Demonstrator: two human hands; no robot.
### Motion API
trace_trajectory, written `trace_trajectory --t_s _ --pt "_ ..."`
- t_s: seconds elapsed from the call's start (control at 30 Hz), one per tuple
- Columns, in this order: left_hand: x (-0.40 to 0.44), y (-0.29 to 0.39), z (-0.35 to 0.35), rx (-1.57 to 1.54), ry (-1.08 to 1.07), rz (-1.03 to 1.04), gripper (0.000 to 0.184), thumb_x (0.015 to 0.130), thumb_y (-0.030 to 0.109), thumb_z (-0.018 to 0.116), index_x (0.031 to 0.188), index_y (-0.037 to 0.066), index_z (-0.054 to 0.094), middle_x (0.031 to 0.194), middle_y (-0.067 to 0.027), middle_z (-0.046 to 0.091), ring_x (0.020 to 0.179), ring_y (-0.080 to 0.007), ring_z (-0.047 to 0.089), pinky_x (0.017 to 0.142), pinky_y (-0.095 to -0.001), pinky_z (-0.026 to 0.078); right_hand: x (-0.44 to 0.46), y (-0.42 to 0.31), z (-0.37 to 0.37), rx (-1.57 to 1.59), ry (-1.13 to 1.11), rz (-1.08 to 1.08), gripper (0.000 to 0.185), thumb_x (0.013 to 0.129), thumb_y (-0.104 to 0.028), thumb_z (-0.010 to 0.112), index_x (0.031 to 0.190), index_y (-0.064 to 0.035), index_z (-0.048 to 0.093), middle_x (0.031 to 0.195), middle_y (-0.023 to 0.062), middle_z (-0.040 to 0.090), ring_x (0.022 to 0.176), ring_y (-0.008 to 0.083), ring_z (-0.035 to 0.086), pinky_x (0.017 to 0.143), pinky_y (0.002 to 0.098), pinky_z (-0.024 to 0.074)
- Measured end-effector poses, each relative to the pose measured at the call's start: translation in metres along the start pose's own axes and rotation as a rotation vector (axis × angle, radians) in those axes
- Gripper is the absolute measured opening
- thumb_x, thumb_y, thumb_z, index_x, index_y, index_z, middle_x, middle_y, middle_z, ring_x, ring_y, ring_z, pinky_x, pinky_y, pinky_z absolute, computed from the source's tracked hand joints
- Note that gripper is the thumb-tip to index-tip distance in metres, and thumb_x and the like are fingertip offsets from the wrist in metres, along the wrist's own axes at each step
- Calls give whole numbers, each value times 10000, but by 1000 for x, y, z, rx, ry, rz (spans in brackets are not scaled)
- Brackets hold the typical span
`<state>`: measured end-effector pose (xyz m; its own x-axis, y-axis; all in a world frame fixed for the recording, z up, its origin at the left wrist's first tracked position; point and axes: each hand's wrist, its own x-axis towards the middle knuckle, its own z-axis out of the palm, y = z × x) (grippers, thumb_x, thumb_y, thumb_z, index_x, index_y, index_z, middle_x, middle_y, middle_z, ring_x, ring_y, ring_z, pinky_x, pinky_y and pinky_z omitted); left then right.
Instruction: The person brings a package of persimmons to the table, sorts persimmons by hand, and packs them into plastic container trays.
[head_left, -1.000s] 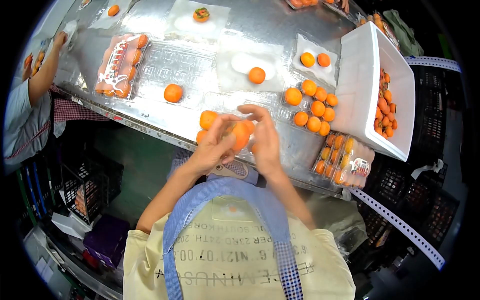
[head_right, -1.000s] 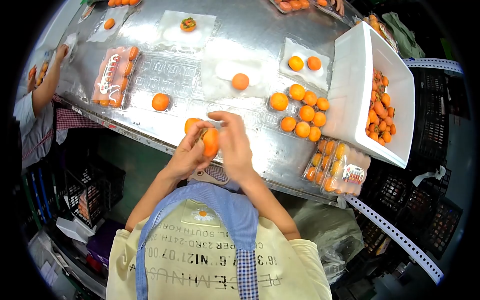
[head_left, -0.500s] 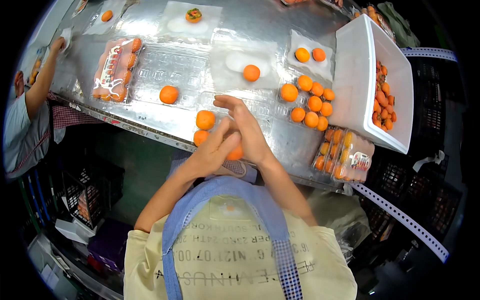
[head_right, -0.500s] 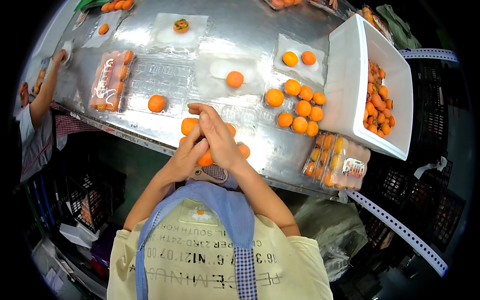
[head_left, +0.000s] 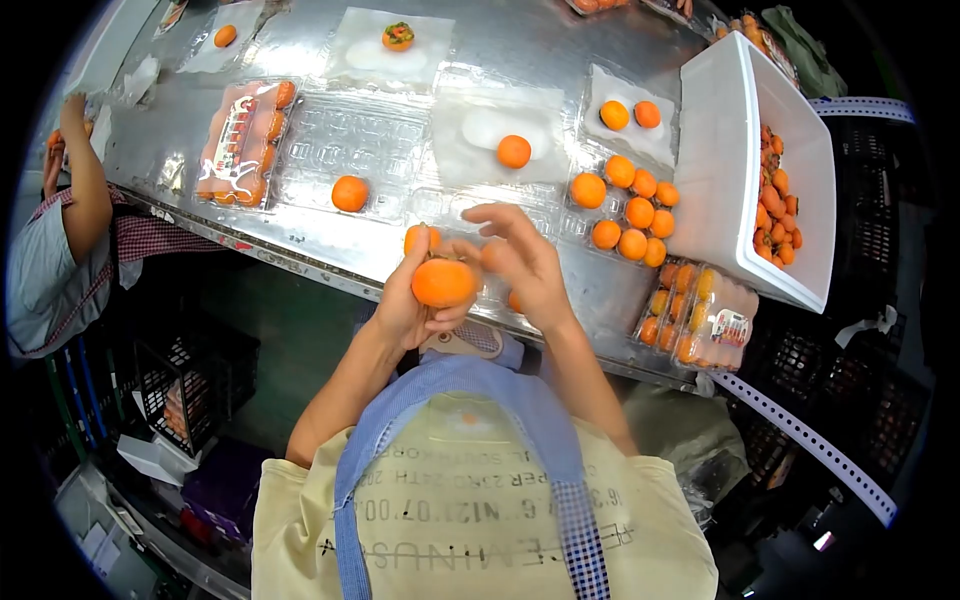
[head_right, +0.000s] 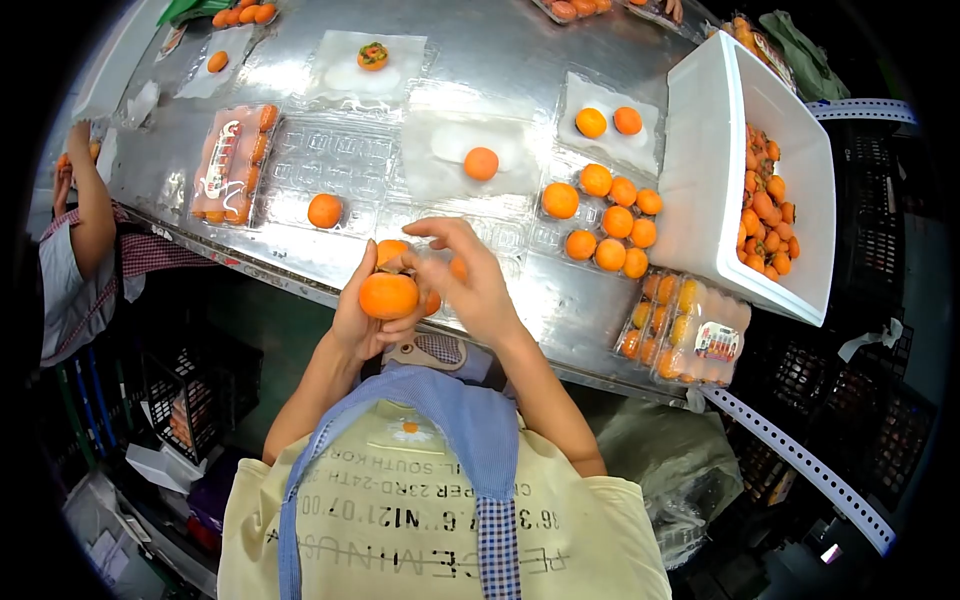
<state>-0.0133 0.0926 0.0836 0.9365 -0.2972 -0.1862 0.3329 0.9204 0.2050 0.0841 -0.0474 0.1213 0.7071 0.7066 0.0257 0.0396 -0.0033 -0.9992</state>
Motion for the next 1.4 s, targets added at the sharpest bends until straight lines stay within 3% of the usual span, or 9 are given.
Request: trace_trajectory --t_s 0.03,0.13,0.17,0.33,0.5,0.63,0.83,1.13,1.4 --pt "0 0 -3 -32 -56 8 575 952 542 170 1042 75 494 910 -109 541 518 -109 479 378 -186 356 -1 -4 1 -99 -43 -89 428 810 -283 605 1139 -15 550 1135 102 568 1061 227 516 927 352 378" --pt "4 -8 4 169 403 114 571 951 545 185 1081 81 490 910 -98 547 670 -146 563 509 -226 460 0 -9 8 -358 -150 -252 481 722 -230 692 1152 -59 561 1119 108 569 996 260 532 899 356 383" --pt "4 -8 3 170 402 109 567 953 539 188 1112 79 478 919 -99 550 715 -156 569 553 -242 473 -1 -9 10 -438 -182 -289 500 700 -221 710 1157 -77 565 1112 112 568 966 276 537 889 361 386" --pt "2 -5 4 233 274 110 575 959 521 198 1246 68 406 1002 -117 545 799 -184 582 644 -293 511 -7 8 11 -290 -52 -101 474 731 -231 704 1154 -61 574 1056 130 595 939 272 562 881 354 399" --pt "4 -9 22 473 379 258 453 931 311 469 1291 57 360 1111 -116 511 901 -194 591 718 -289 534 -9 12 11 -54 93 132 389 858 -265 604 1178 -46 572 1003 120 616 939 186 578 829 301 447" --pt "1 -11 20 510 429 256 511 849 113 619 1289 47 368 1142 -118 507 979 -190 586 756 -276 547 -9 19 9 116 99 234 381 934 -302 494 1181 -21 569 1014 103 621 952 159 572 829 277 457" --pt "2 -14 17 561 428 336 460 861 88 596 1292 49 440 1201 -89 500 1005 -186 577 721 -290 558 -7 18 4 175 75 275 401 956 -318 447 1170 -1 567 1055 92 611 954 152 569 825 270 458" --pt "-2 -4 19 473 477 251 421 956 249 442 1306 16 429 1166 -139 536 949 -197 605 702 -291 559 -9 21 9 179 88 229 359 955 -277 452 1155 -1 565 1054 86 602 951 142 561 814 264 457" --pt "1 -12 16 687 461 286 467 932 300 482 1304 35 388 1157 -120 520 959 -191 589 666 -278 544 -13 13 9 158 120 243 328 940 -256 490 1132 -8 585 1035 71 611 915 128 570 744 240 455"
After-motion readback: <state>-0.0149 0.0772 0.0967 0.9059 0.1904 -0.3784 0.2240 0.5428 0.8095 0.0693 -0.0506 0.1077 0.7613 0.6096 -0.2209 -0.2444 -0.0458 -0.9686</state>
